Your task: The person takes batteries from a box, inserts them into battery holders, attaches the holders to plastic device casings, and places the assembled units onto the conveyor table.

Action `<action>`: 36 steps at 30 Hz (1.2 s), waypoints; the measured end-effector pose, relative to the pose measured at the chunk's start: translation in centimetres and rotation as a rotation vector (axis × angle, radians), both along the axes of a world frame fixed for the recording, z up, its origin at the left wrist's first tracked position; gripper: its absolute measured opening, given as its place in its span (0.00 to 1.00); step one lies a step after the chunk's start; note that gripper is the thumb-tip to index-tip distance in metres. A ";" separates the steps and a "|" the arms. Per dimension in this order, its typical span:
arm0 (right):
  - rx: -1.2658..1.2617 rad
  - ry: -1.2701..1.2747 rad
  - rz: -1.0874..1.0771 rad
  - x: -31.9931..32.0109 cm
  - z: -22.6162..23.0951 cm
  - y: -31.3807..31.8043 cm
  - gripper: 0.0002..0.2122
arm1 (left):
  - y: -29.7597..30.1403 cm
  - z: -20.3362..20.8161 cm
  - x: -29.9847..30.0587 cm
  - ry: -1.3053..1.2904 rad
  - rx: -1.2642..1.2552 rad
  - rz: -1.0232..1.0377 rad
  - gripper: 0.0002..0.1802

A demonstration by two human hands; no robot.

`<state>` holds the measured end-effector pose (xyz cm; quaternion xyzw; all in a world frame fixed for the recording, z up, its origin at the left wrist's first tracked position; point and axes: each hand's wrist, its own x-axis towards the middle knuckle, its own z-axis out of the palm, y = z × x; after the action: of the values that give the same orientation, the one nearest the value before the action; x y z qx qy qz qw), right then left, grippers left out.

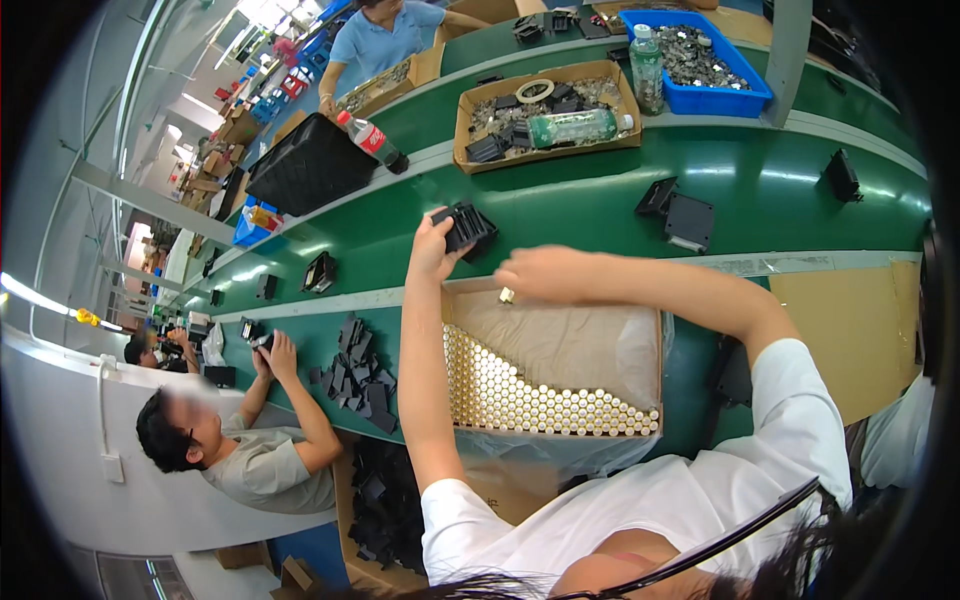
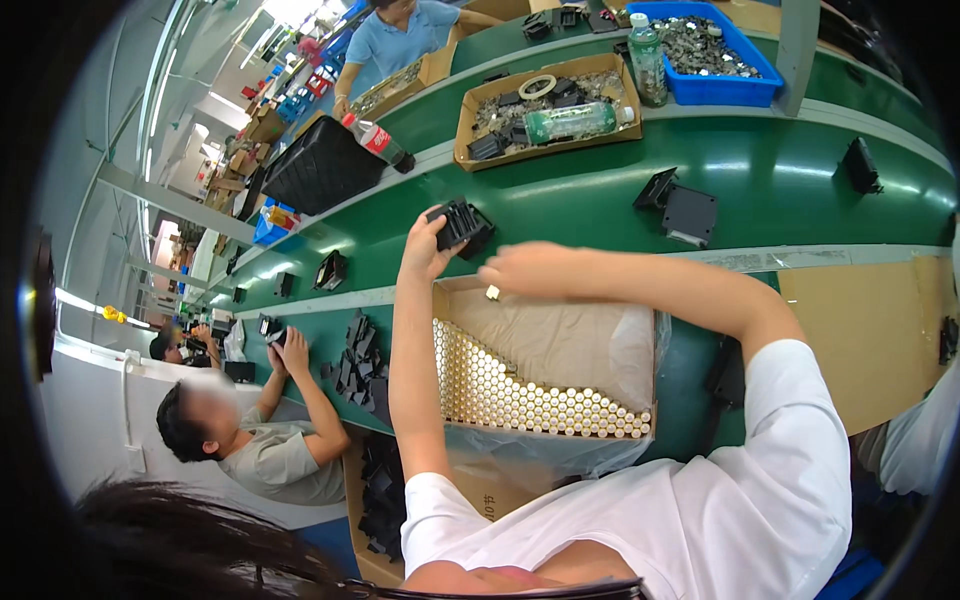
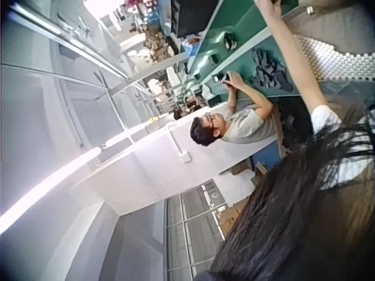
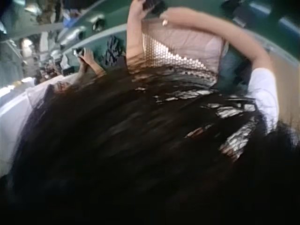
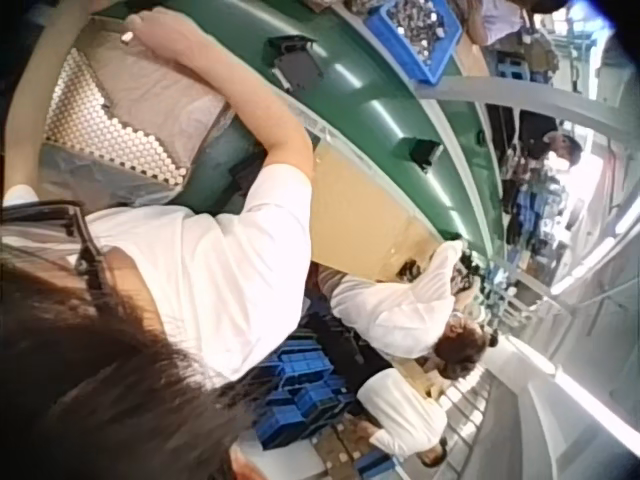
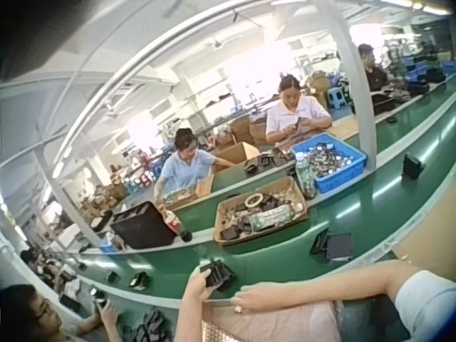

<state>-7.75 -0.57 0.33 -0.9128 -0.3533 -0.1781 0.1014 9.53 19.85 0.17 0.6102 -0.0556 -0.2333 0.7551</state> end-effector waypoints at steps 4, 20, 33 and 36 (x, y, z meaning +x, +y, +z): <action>-0.159 -0.404 0.138 7.2 4.8 -3.0 0.05 | -1.3 -0.5 -0.8 0.054 -0.041 -0.147 0.14; 0.416 -0.134 0.034 11.2 2.8 -5.1 0.07 | -5.0 0.5 -2.6 0.206 0.003 0.057 0.21; 0.602 0.592 -0.361 6.3 5.0 -1.5 0.14 | -5.2 -1.8 -2.1 -0.080 0.112 0.170 0.26; 0.296 0.223 -0.381 7.2 4.6 -0.4 0.17 | -4.6 -2.5 -1.4 -0.130 0.090 0.180 0.27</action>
<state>-0.54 -1.00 4.95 -0.9521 -0.1320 -0.1420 0.2366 8.11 15.24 -2.29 0.6598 -0.0388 -0.1268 0.7397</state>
